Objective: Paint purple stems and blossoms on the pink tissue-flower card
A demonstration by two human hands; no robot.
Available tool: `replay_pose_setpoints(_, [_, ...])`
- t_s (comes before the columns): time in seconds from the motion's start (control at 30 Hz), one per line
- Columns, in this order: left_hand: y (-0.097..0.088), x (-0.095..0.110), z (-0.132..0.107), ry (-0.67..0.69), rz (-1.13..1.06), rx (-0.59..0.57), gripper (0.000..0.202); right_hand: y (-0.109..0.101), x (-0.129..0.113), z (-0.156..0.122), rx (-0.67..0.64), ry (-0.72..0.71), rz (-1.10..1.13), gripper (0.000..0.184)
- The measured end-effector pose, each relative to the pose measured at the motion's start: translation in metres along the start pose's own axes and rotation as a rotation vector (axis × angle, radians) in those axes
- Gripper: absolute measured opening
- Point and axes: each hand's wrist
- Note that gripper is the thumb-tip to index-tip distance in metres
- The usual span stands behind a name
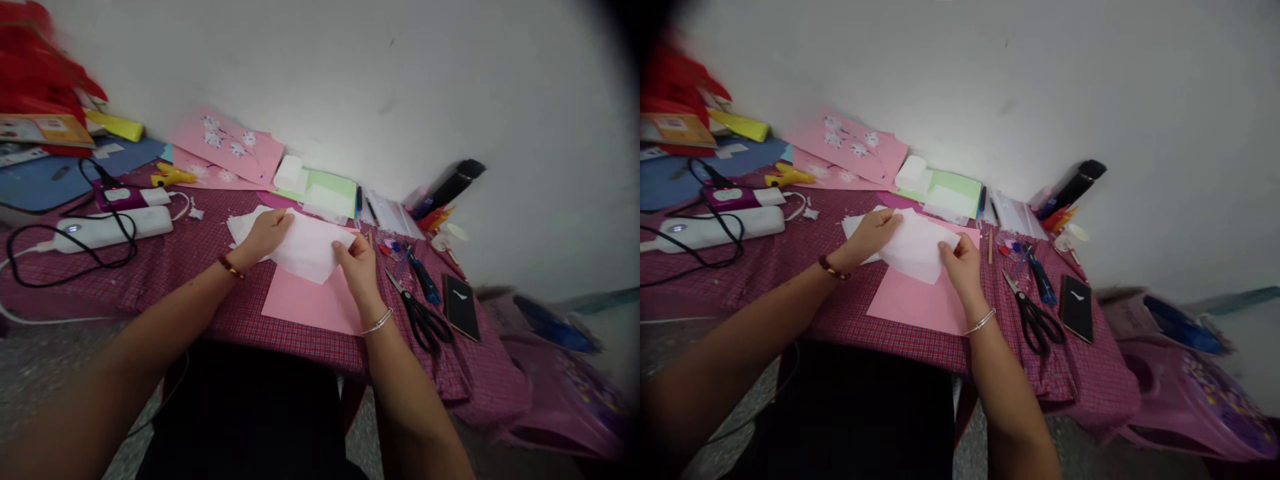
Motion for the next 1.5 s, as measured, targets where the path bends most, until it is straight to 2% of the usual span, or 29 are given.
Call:
replay_pose_setpoints(0.07, [0.0,0.002,-0.003,0.154,0.097,0.143,0.006,0.002,-0.003,-0.002,-0.012,-0.061,-0.096,0.011])
replay_pose_setpoints(0.1, [0.0,0.006,-0.007,0.238,0.108,0.2,0.006,0.003,-0.004,-0.004,-0.021,-0.093,-0.152,0.008])
replay_pose_setpoints(0.17, [0.002,0.015,-0.018,0.355,0.058,0.21,0.008,0.006,-0.007,-0.006,-0.046,-0.165,-0.259,0.004])
replay_pose_setpoints(0.2, [0.003,0.021,-0.024,0.369,0.01,0.146,0.003,0.007,-0.008,-0.008,-0.066,-0.203,-0.304,0.006])
replay_pose_setpoints(0.23, [0.005,0.027,-0.031,0.346,-0.053,0.032,0.002,0.008,-0.009,-0.009,-0.093,-0.238,-0.341,0.009])
replay_pose_setpoints(0.33, [0.013,0.036,-0.044,0.14,-0.288,-0.392,0.013,0.011,-0.012,-0.012,-0.192,-0.304,-0.424,0.02])
replay_pose_setpoints(0.37, [0.016,0.036,-0.046,0.06,-0.361,-0.488,0.015,0.012,-0.012,-0.012,-0.218,-0.311,-0.445,0.023])
replay_pose_setpoints(0.43, [0.019,0.034,-0.045,-0.062,-0.47,-0.558,0.017,0.014,-0.014,-0.014,-0.257,-0.307,-0.465,0.028])
replay_pose_setpoints(0.47, [0.02,0.032,-0.043,-0.095,-0.5,-0.54,0.016,0.015,-0.015,-0.014,-0.267,-0.301,-0.457,0.03])
replay_pose_setpoints(0.53, [0.02,0.028,-0.039,-0.088,-0.507,-0.419,0.008,0.017,-0.017,-0.015,-0.27,-0.273,-0.405,0.033])
replay_pose_setpoints(0.63, [0.019,0.027,-0.037,0.049,-0.433,-0.166,0.003,0.016,-0.018,-0.015,-0.221,-0.138,-0.23,0.027])
replay_pose_setpoints(0.7, [0.018,0.029,-0.039,0.158,-0.407,-0.085,0.004,0.014,-0.017,-0.013,-0.166,-0.013,-0.072,0.022])
replay_pose_setpoints(0.77, [0.017,0.033,-0.043,0.207,-0.434,-0.121,0.004,0.011,-0.016,-0.01,-0.114,0.066,0.052,0.018])
replay_pose_setpoints(0.8, [0.016,0.035,-0.045,0.199,-0.464,-0.182,0.006,0.01,-0.015,-0.01,-0.095,0.079,0.089,0.018])
replay_pose_setpoints(0.87, [0.016,0.037,-0.048,0.103,-0.523,-0.366,0.01,0.009,-0.017,-0.009,-0.086,0.065,0.111,0.015])
replay_pose_setpoints(0.97, [0.018,0.036,-0.048,-0.078,-0.616,-0.618,0.013,0.009,-0.024,-0.011,-0.148,-0.022,0.051,0.014])
replay_pose_setpoints(1.07, [0.019,0.03,-0.044,-0.152,-0.724,-0.723,0.013,0.008,-0.03,-0.011,-0.215,-0.103,-0.047,0.016])
replay_pose_setpoints(1.13, [0.018,0.029,-0.042,-0.17,-0.741,-0.767,0.014,0.008,-0.031,-0.01,-0.212,-0.091,-0.065,0.023])
replay_pose_setpoints(1.23, [0.014,0.032,-0.042,-0.119,-0.588,-0.778,0.021,0.008,-0.028,-0.009,-0.207,0.013,-0.026,0.016])
replay_pose_setpoints(1.33, [0.011,0.038,-0.046,0.024,-0.389,-0.667,0.025,0.009,-0.024,-0.01,-0.237,0.106,0.044,0.009])
replay_pose_setpoints(1.43, [0.011,0.041,-0.05,0.114,-0.347,-0.566,0.028,0.01,-0.023,-0.012,-0.268,0.123,0.127,0.009])
replay_pose_setpoints(1.5, [0.011,0.04,-0.05,0.111,-0.362,-0.594,0.027,0.012,-0.024,-0.013,-0.291,0.103,0.174,0.012])
Point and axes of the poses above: each hand's wrist, its own z-axis towards the middle knuckle, its own y-axis out of the palm, x = y × z, and after that the axes turned 11 degrees about -y, right-handed
